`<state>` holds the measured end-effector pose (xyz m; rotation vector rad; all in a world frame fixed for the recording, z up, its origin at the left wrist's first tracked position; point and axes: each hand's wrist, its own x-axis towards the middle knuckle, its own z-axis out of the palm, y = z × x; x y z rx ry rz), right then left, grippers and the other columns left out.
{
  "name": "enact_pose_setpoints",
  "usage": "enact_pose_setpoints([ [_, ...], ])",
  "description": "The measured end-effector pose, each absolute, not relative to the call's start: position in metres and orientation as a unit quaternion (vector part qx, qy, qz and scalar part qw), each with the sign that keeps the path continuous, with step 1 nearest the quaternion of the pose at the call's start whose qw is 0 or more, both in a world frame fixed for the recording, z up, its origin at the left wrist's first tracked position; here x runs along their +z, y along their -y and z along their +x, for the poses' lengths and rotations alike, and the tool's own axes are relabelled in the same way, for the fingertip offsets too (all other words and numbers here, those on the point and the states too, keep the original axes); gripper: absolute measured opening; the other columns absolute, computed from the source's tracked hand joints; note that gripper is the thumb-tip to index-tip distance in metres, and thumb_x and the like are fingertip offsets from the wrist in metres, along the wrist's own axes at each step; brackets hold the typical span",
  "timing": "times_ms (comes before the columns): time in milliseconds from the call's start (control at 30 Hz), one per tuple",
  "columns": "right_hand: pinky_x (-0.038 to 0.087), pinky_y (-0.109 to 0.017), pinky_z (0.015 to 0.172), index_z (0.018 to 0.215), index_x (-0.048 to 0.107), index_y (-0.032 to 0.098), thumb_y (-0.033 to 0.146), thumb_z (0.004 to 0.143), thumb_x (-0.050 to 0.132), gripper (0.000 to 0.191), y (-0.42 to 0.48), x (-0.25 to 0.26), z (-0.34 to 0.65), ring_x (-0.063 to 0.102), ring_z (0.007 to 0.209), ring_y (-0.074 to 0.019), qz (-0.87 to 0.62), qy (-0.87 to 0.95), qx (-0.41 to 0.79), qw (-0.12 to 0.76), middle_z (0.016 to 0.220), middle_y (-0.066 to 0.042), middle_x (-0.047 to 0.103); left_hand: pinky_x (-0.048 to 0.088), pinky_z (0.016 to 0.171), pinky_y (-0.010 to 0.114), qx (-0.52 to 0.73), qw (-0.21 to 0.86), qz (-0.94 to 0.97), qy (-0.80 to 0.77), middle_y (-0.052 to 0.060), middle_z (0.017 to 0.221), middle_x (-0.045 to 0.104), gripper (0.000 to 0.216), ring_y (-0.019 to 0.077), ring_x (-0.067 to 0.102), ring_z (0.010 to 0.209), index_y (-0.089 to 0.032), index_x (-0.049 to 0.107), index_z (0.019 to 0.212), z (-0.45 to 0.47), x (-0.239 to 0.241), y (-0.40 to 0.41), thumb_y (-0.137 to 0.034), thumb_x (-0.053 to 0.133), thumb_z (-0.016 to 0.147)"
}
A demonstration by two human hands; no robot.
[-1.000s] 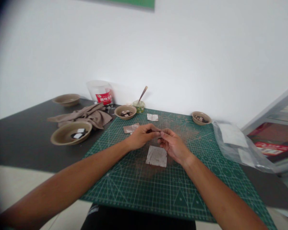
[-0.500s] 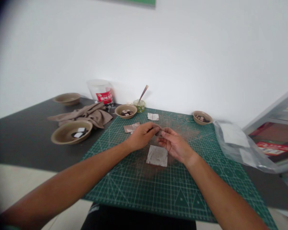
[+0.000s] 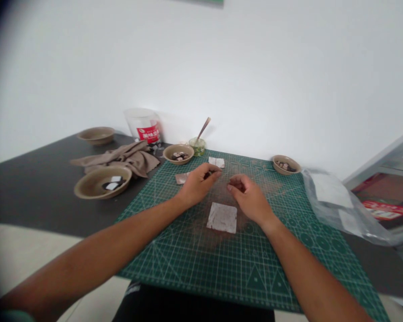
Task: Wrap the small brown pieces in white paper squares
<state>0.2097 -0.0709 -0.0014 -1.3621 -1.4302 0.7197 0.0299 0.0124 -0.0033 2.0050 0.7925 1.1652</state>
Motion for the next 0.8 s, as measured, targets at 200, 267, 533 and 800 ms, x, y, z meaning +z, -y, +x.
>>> enact_pose_setpoints([
  [200,0.042,-0.037,0.079,0.086,0.067,0.022,0.014,0.085,0.059,0.011,0.07,-0.002,0.211,0.058,0.085,-0.0221,-0.563,0.783,0.108,0.241,0.089,-0.006,0.066,0.046,0.075,0.028,0.438,0.354,0.757,-0.332,0.001,0.09,0.069,0.019,0.0151,0.061,0.082,-0.018,0.067,0.098,0.03,-0.004,-0.017,-0.032,0.056,0.094],
  [267,0.042,-0.036,0.079,0.086,0.066,0.021,0.013,0.086,0.056,0.013,0.069,-0.002,0.211,0.059,0.086,-0.0219,-0.568,0.788,0.087,0.222,0.089,-0.006,0.066,0.045,0.075,0.027,0.433,0.349,0.76,-0.335,0.001,0.088,0.068,0.02,0.0151,0.06,0.082,-0.017,0.067,0.096,0.03,-0.004,-0.016,-0.033,0.054,0.095],
  [533,0.043,-0.035,0.079,0.088,0.066,0.022,0.018,0.088,0.058,0.009,0.066,-0.004,0.223,0.06,0.086,-0.0215,-0.577,0.762,0.09,0.278,0.092,-0.005,0.068,0.045,0.076,0.028,0.425,0.335,0.774,-0.327,0.002,0.088,0.068,0.025,0.0162,0.06,0.084,-0.017,0.065,0.093,0.031,-0.005,-0.017,-0.036,0.048,0.097],
  [800,0.042,-0.035,0.073,0.086,0.067,0.023,0.026,0.085,0.066,0.004,0.066,-0.006,0.222,0.057,0.077,-0.0199,-0.613,0.673,0.199,0.363,0.082,-0.002,0.065,0.049,0.075,0.028,0.379,0.376,0.799,-0.276,0.003,0.098,0.068,0.028,0.0146,0.06,0.081,-0.018,0.065,0.114,0.031,-0.013,-0.015,-0.02,0.057,0.087],
])
